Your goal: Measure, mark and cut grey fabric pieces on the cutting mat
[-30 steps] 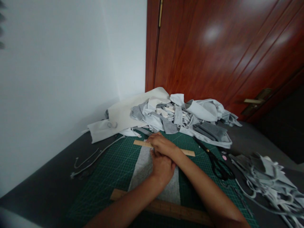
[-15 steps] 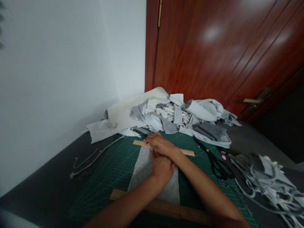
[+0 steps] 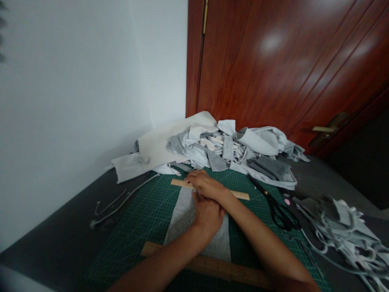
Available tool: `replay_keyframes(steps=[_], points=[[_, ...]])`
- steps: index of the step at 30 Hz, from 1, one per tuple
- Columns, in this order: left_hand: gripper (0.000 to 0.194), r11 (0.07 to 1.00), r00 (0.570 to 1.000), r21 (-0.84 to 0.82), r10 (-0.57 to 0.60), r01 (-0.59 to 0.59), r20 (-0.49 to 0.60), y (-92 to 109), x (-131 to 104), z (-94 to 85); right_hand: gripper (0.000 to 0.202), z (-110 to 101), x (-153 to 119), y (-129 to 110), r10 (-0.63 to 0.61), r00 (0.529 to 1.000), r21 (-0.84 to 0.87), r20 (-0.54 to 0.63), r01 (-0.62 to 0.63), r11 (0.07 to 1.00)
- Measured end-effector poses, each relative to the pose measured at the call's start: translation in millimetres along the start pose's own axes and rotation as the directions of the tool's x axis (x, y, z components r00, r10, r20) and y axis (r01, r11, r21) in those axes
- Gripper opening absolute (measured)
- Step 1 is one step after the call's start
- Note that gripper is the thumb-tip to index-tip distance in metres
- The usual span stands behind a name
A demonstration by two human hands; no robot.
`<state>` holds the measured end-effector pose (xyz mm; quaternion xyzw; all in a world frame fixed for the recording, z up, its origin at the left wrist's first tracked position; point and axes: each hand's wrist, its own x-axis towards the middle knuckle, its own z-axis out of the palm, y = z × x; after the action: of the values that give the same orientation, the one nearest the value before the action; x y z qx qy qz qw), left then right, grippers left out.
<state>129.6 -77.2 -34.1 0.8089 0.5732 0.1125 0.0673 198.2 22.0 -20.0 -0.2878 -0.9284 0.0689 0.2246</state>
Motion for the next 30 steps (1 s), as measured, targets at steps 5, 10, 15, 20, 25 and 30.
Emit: replay_keyframes(steps=[5, 10, 15, 20, 25, 30], points=[[0.065, 1.000, 1.000, -0.019, 0.013, -0.012, 0.016, -0.4, 0.1, 1.0, 0.051, 0.5, 0.1, 0.4, -0.004, 0.999, 0.032, 0.046, 0.003, 0.999], [0.063, 1.000, 1.000, -0.014, 0.013, -0.012, 0.019, 0.0, -0.6, -0.2, 0.057, 0.7, 0.7, -0.9, 0.008, 0.997, 0.041, 0.072, -0.011, 0.999], [0.064, 0.999, 1.000, -0.027, 0.018, -0.018, 0.018, -0.8, -1.8, 2.0, 0.058, 2.1, 0.8, 0.0, 0.000, 0.994, 0.053, 0.106, -0.006, 0.999], [0.066, 0.998, 1.000, -0.056, 0.021, -0.022, -0.012, -1.8, -2.5, 2.1, 0.060, 2.9, 0.8, 0.1, 0.005, 0.994, 0.026, 0.105, -0.008, 1.000], [0.067, 0.998, 1.000, -0.057, 0.018, -0.017, 0.017, -1.3, -2.0, 0.9, 0.058, 5.1, 0.4, 2.2, 0.001, 0.997, 0.025, 0.080, -0.003, 1.000], [0.066, 0.998, 1.000, -0.058, 0.018, -0.017, 0.018, -1.4, -2.0, 1.6, 0.057, 9.4, -0.5, 7.6, -0.011, 0.996, 0.053, 0.087, 0.006, 0.999]])
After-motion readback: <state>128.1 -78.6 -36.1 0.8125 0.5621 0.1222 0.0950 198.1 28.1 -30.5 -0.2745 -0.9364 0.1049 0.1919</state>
